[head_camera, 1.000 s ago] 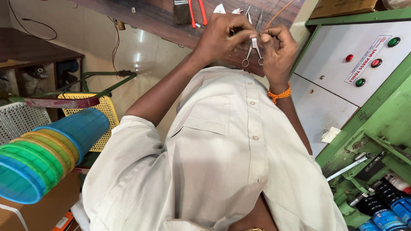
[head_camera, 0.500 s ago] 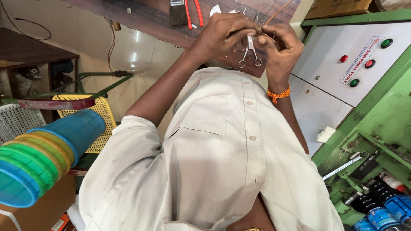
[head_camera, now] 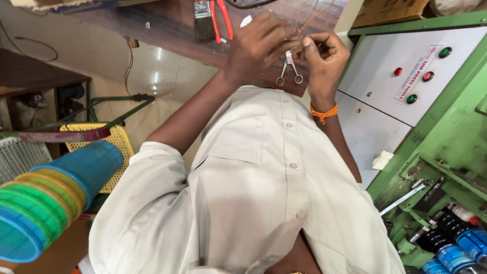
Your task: The person works at a bench, stripping an orange wire, inserting it into a small white plastic component, and tightening a screw with a screwdriver. They repeat the process with a second wire and component, using pliers and a screwdriver throughout.
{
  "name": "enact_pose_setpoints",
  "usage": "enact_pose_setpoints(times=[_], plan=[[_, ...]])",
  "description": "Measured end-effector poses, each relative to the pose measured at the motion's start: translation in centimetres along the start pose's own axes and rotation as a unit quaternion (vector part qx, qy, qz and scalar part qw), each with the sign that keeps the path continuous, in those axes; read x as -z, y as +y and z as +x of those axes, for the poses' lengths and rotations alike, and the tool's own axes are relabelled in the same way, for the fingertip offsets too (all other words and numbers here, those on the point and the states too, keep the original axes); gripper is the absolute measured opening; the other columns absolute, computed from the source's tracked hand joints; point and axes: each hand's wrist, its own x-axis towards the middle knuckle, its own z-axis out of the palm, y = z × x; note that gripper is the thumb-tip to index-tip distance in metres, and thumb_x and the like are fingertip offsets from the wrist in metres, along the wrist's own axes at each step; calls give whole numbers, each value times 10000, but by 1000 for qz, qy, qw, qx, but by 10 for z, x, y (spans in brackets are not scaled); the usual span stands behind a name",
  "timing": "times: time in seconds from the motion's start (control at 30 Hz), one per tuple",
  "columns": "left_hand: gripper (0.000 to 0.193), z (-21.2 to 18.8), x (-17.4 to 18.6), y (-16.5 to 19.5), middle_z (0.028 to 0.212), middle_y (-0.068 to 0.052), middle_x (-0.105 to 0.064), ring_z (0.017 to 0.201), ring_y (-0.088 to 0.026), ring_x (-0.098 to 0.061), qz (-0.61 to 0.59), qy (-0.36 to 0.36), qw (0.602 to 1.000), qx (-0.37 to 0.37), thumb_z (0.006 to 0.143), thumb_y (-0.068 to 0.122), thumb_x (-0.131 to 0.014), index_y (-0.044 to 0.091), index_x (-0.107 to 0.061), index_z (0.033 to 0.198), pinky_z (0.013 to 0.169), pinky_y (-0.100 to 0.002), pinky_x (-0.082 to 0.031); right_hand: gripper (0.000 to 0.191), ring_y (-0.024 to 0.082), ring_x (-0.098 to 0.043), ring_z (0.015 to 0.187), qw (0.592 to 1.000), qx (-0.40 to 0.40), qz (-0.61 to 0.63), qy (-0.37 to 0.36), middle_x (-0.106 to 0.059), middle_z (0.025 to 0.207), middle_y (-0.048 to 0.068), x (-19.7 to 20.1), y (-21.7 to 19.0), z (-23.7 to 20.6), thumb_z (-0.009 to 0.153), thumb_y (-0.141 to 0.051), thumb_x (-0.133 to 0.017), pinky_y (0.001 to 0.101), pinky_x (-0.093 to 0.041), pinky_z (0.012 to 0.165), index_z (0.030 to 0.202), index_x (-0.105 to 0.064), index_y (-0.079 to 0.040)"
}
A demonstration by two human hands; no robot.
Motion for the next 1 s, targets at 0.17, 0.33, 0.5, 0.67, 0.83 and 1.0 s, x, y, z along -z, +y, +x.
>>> enact_pose_setpoints(times=[0.17,0.33,0.5,0.67,0.83,1.0], plan=[[427,-5,-21,14,1159,-50,-664,1004,-256,-600,58,-11,998,34,935,61,-756,126,-666,1348,743,-352,-551,97,103,-695,783,998,-13,53,28,-708,892,78,-4,-1,3,1053,-42,-663,288,-652,738,1011,-652,45],[390,-13,-34,8,1232,-69,-687,1061,-266,-604,-23,-13,996,90,997,89,-743,96,-644,1374,896,-390,-546,129,108,-702,775,999,-1,32,40,-729,905,84,-5,3,0,1040,-44,-668,275,-631,719,1098,-695,68],[327,-19,-54,2,1256,-69,-736,1070,-178,-699,-226,14,951,211,1042,77,-720,85,-676,1366,920,-327,-593,216,117,-672,908,999,33,-1,36,-725,1018,79,-1,8,-1,1068,-128,-709,278,-578,838,1172,-730,60],[333,-25,-71,-11,1297,-113,-718,1156,-145,-697,-464,39,829,309,1050,74,-685,-5,-644,1371,1010,-321,-632,283,128,-695,1012,999,40,20,20,-727,1122,62,-1,12,-2,1051,-188,-723,293,-590,950,1228,-711,32],[319,-30,-77,-17,1235,-136,-751,1073,-168,-732,-488,34,804,337,1051,126,-684,-32,-675,1328,959,-343,-649,294,123,-671,973,991,40,119,51,-687,1035,70,-5,12,-1,1023,-40,-790,300,-611,917,1206,-568,20],[337,-34,-70,-18,1207,-137,-764,1071,-187,-747,-502,22,793,345,1065,220,-674,-20,-702,1300,940,-352,-661,406,118,-694,903,992,57,96,65,-689,928,77,-5,14,-3,1020,19,-796,259,-598,828,1097,-407,-70]])
